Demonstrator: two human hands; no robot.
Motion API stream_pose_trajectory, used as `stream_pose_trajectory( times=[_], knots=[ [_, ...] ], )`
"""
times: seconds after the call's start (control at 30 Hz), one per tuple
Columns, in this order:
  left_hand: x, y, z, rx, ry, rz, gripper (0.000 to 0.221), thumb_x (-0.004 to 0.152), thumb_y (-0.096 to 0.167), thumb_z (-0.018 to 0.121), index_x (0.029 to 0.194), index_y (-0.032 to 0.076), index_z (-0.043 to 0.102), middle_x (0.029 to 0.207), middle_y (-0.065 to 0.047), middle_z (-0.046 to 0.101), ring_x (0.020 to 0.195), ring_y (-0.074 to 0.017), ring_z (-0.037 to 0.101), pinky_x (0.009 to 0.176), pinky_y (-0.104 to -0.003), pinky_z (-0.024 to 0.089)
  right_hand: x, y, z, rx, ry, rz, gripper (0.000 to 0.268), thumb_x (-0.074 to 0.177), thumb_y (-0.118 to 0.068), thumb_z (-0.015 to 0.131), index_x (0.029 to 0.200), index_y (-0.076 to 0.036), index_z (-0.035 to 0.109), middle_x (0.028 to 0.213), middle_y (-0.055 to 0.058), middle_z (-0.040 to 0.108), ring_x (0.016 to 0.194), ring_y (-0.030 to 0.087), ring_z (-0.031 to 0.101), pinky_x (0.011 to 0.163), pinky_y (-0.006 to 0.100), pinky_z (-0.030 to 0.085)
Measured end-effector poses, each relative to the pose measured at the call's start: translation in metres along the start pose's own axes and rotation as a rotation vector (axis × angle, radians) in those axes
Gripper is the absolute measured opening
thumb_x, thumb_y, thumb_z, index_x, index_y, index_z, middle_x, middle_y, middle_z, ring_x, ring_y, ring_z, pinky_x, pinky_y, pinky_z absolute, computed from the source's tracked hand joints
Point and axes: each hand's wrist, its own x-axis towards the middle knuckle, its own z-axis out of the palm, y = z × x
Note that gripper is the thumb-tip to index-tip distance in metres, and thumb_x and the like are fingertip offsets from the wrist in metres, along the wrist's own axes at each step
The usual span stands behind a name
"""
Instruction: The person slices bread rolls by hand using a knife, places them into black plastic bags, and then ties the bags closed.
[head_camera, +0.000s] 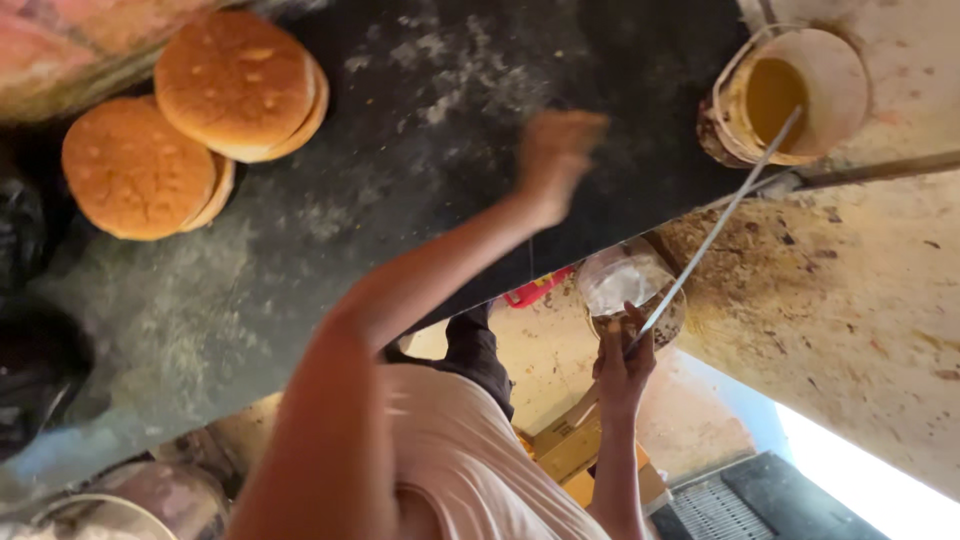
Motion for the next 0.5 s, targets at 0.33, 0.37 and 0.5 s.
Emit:
stream_pose_trajectory(
  times=[0.33,0.37,0.5],
  knots=[
    [-0.049,-0.122,-0.378,-1.221,0.934,-0.066,0.097,0.074,0.044,0.079,0.15,0.011,0.029,0.143,-0.015,0.053,0.12,-0.0344,0.06,0.097,-0.049,0.054,-0.029,-0.032,0.085,-0.168,-0.169,-0.084,0.04,0.102,-0.018,0.063,0.139,-0.007,0.058,0.063,-0.006,0.048,0.047,0.001,0.04,0.041,0.02,0.031],
    [-0.041,-0.122,-0.374,-1.163,1.129,-0.125,0.104,0.071,0.036,0.083,0.151,0.012,0.022,0.143,-0.016,0.052,0.121,-0.035,0.06,0.099,-0.048,0.054,-0.04,-0.032,0.091,-0.165,-0.179,-0.095,0.04,0.101,-0.018,0.064,0.139,-0.007,0.057,0.064,-0.005,0.049,0.047,0.001,0.04,0.041,0.02,0.031],
    [0.0,-0.102,-0.311,-0.854,1.535,-0.324,0.12,0.068,0.02,0.093,0.154,0.009,0.011,0.144,-0.02,0.044,0.123,-0.0351,0.057,0.107,-0.044,0.051,-0.084,-0.025,0.115,-0.162,-0.183,-0.088,0.042,0.099,-0.017,0.065,0.139,-0.006,0.056,0.064,-0.005,0.05,0.047,0.002,0.041,0.041,0.02,0.032]
  ],
)
